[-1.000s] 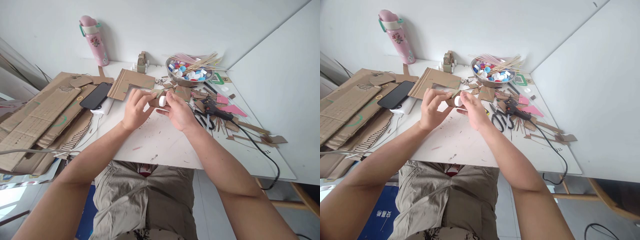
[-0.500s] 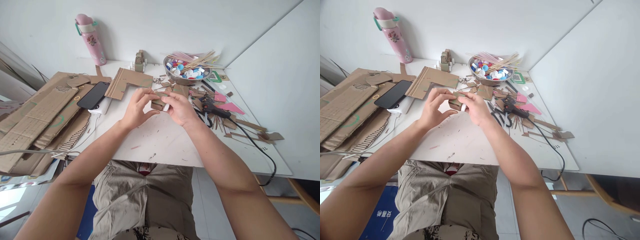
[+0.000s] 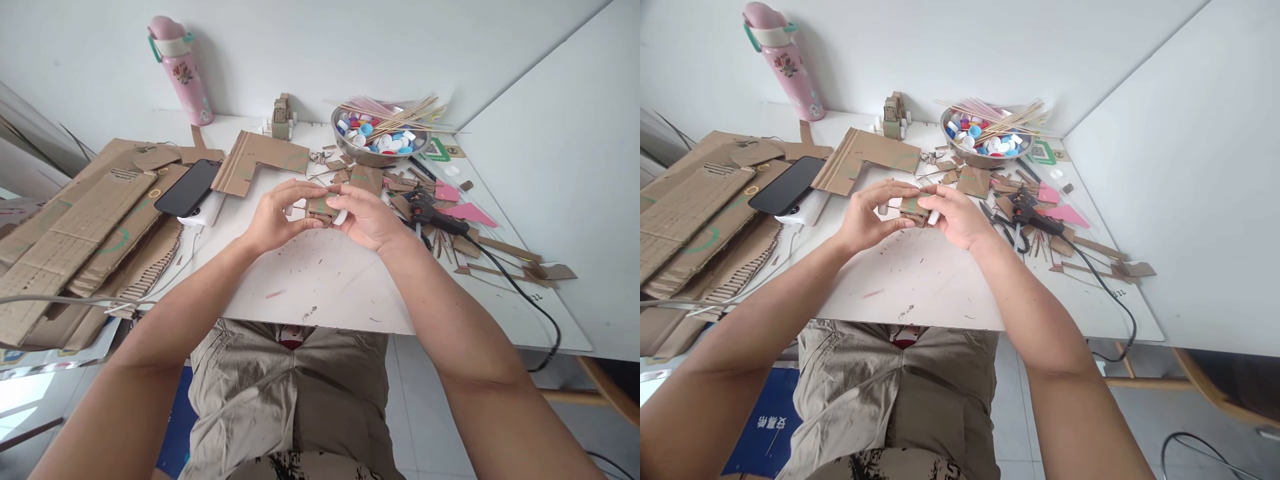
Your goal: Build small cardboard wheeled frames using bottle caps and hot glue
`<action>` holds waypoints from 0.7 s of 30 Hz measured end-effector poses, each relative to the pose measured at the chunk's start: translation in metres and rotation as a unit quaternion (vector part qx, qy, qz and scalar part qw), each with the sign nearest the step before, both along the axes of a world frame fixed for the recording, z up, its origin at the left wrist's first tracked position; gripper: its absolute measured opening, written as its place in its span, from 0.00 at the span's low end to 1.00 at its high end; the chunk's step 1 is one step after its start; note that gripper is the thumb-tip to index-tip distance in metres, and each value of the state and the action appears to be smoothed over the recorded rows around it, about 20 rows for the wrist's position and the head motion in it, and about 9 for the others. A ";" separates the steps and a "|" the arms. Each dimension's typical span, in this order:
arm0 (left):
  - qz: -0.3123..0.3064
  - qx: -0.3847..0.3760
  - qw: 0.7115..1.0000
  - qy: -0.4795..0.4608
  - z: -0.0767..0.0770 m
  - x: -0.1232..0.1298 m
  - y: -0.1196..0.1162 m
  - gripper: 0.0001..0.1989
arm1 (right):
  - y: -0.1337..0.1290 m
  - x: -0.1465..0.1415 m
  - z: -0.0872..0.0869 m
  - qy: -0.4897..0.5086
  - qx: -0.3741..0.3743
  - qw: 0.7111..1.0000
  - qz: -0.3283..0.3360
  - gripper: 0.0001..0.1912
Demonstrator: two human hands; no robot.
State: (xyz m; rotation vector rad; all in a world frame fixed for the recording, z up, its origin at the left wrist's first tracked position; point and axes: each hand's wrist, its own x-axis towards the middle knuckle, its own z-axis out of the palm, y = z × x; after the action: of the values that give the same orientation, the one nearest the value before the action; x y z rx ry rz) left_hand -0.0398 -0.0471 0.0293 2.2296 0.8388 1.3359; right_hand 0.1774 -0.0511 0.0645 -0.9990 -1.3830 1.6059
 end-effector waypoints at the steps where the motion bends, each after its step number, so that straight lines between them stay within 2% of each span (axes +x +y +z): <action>1: 0.001 -0.006 1.000 -0.004 0.000 0.000 0.000 0.29 | 0.000 0.000 -0.001 0.000 -0.001 1.000 0.003 0.15; 7: -0.004 -0.019 1.000 -0.019 -0.002 0.002 0.000 0.28 | 0.001 -0.001 -0.004 -0.001 -0.010 1.000 -0.012 0.14; 11: 0.022 -0.030 0.999 -0.022 -0.005 0.003 0.001 0.25 | 0.002 -0.003 -0.010 -0.015 -0.001 1.000 -0.018 0.14; 16: 0.042 -0.073 0.996 -0.020 -0.019 0.002 0.009 0.23 | 0.007 -0.007 -0.030 -0.105 0.070 0.991 -0.052 0.18; 21: 0.045 -0.098 0.994 -0.007 -0.032 0.002 0.015 0.23 | 0.012 -0.006 -0.040 -0.214 0.151 0.963 -0.068 0.12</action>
State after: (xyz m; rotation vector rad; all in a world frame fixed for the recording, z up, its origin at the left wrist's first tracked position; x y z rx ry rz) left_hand -0.0376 -0.0319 -0.0026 2.0513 1.0291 1.2482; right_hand 0.1716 -0.0394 0.0244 -1.2666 -1.7403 1.0721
